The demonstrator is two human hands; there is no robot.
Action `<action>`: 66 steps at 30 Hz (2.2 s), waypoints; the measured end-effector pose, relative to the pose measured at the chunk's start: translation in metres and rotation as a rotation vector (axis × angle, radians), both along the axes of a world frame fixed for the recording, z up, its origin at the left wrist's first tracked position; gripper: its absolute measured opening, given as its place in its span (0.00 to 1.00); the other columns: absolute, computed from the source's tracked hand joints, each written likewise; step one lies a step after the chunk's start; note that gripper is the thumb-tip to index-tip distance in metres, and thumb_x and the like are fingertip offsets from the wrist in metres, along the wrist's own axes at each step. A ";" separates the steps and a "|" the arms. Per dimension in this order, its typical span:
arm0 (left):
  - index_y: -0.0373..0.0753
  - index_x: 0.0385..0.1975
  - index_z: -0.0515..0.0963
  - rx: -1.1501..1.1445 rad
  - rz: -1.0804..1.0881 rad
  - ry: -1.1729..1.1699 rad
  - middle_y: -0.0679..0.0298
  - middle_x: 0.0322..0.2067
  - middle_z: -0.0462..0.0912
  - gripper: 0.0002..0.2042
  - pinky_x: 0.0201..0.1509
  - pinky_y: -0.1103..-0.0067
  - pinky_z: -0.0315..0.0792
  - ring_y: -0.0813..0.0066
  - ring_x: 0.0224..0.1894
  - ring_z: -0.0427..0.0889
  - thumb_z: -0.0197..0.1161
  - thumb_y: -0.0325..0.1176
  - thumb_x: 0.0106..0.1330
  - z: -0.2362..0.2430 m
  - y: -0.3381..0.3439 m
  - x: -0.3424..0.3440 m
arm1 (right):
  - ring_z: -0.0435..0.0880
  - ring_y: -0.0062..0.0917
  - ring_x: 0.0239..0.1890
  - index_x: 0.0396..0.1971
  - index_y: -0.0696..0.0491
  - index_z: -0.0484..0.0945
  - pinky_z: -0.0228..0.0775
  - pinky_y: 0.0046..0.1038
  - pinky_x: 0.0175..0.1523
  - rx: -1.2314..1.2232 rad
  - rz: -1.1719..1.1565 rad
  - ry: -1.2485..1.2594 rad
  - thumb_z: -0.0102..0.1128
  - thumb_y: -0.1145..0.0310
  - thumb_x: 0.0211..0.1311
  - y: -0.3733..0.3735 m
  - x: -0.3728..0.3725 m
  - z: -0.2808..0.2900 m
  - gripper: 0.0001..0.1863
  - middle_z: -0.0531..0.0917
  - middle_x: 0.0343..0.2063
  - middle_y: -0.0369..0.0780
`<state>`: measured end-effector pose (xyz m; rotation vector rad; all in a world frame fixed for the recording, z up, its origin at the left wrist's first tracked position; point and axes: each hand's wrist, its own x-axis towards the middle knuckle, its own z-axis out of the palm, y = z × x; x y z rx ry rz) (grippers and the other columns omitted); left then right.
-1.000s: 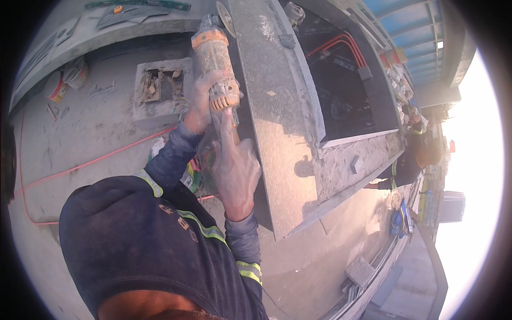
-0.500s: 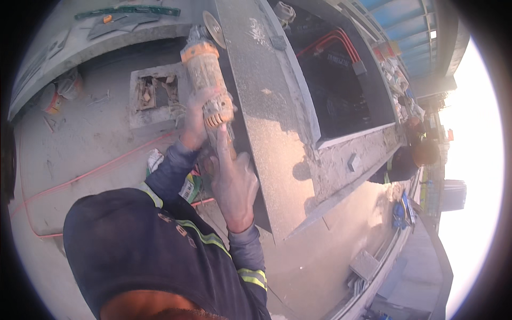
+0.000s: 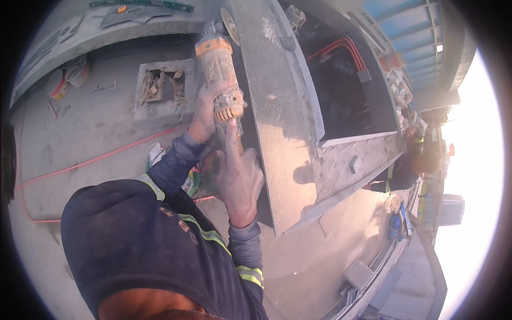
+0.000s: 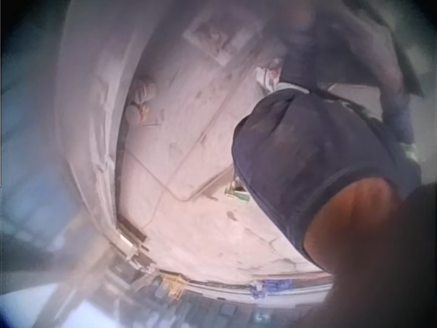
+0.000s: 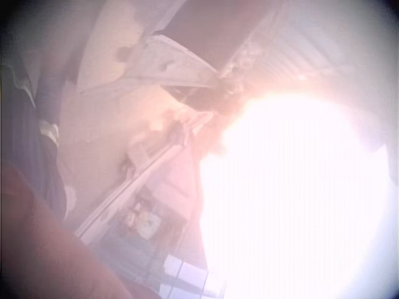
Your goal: The person uses a handheld angle grinder to cut along the edge of a concrete ledge on a rooftop. The tool is held with both hands and guided steadily along the surface while dust is generated. Another worker is visible nearby but not interacting with the task.
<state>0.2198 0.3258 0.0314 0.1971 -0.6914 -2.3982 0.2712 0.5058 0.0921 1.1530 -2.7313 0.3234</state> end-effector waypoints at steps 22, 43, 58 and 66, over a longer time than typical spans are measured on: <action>0.32 0.51 0.77 -0.033 0.008 -0.021 0.55 0.35 0.86 0.20 0.36 0.71 0.88 0.64 0.32 0.91 0.68 0.42 0.68 0.007 -0.009 -0.004 | 0.82 0.46 0.23 0.84 0.37 0.60 0.73 0.46 0.30 -0.031 0.017 -0.012 0.73 0.64 0.68 -0.013 -0.010 0.000 0.47 0.77 0.26 0.49; 0.33 0.49 0.78 -0.013 -0.006 0.013 0.55 0.34 0.86 0.18 0.33 0.72 0.88 0.64 0.30 0.91 0.69 0.40 0.69 0.000 -0.019 -0.014 | 0.82 0.46 0.22 0.84 0.38 0.60 0.71 0.45 0.30 -0.012 0.025 0.038 0.74 0.64 0.67 -0.022 -0.016 -0.003 0.48 0.78 0.25 0.50; 0.32 0.49 0.79 0.032 0.002 0.085 0.58 0.34 0.83 0.17 0.32 0.70 0.85 0.66 0.29 0.87 0.70 0.36 0.66 -0.005 -0.032 -0.026 | 0.86 0.48 0.26 0.84 0.37 0.60 0.76 0.45 0.34 -0.032 0.034 0.067 0.75 0.63 0.67 -0.033 -0.023 -0.008 0.48 0.82 0.25 0.53; 0.34 0.49 0.77 -0.010 0.021 0.094 0.59 0.33 0.84 0.16 0.31 0.72 0.86 0.69 0.29 0.88 0.68 0.38 0.70 -0.011 -0.044 -0.032 | 0.87 0.51 0.28 0.83 0.39 0.61 0.77 0.48 0.35 -0.048 0.060 0.073 0.75 0.61 0.66 -0.043 -0.030 -0.013 0.48 0.84 0.27 0.55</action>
